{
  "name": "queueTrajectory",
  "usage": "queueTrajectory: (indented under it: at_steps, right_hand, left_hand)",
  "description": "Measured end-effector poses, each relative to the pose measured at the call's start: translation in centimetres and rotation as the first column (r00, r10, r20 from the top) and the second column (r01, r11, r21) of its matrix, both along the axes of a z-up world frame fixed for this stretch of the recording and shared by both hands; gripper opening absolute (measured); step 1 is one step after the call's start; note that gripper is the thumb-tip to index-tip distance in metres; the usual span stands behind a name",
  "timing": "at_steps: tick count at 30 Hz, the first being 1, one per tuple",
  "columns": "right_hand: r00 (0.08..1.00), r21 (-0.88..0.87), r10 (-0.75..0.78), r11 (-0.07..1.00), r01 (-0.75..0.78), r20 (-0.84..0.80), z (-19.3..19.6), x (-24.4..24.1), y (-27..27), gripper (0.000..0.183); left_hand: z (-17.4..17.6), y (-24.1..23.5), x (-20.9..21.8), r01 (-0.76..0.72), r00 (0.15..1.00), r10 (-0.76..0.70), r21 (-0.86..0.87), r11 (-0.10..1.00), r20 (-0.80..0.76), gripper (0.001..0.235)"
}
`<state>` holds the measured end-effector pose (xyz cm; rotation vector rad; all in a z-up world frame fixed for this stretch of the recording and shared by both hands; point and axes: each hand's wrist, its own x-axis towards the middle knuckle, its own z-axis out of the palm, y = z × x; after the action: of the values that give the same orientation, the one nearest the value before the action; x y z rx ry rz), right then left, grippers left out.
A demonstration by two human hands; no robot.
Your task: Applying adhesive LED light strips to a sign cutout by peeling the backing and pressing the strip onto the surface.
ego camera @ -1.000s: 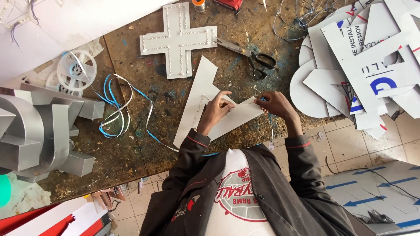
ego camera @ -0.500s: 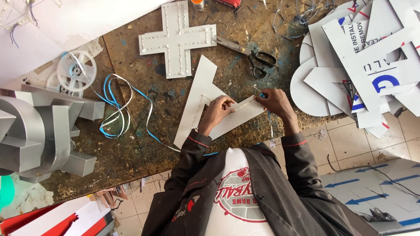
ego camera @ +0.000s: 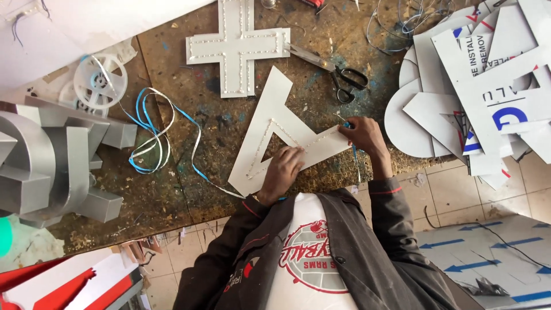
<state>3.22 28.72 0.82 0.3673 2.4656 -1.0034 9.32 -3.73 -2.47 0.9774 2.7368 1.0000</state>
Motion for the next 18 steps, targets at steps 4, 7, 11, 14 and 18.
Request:
queueTrajectory:
  at_steps: [4,7,11,14,18]
  right_hand:
    - [0.999,-0.038,-0.023,0.999,0.025,0.04,1.1,0.2,-0.2,0.046]
    - [0.996,-0.132,-0.046,0.99,0.057,0.081,1.4,0.1,-0.1,0.047]
    - [0.999,-0.104,-0.05,0.993,0.05,0.007,1.9,0.3,-0.4,0.045]
    - [0.999,-0.079,-0.046,0.996,0.045,-0.016,1.1,0.3,-0.4,0.047]
    - [0.998,-0.038,-0.033,0.999,0.03,-0.062,-0.6,0.3,-0.3,0.049]
  left_hand:
    - [-0.9,0.5,0.8,-0.015,0.997,0.008,-0.095,0.995,-0.071,0.049]
    - [-0.5,0.4,0.5,-0.014,0.996,0.002,-0.136,0.991,-0.088,0.05]
    - [-0.3,0.7,0.6,-0.042,0.987,0.013,-0.186,0.982,-0.157,0.057]
    - [-0.5,1.4,0.0,-0.054,0.981,0.014,-0.205,0.977,-0.192,0.053]
    - [-5.7,3.5,-1.8,-0.098,0.978,0.059,-0.198,0.975,-0.198,0.044]
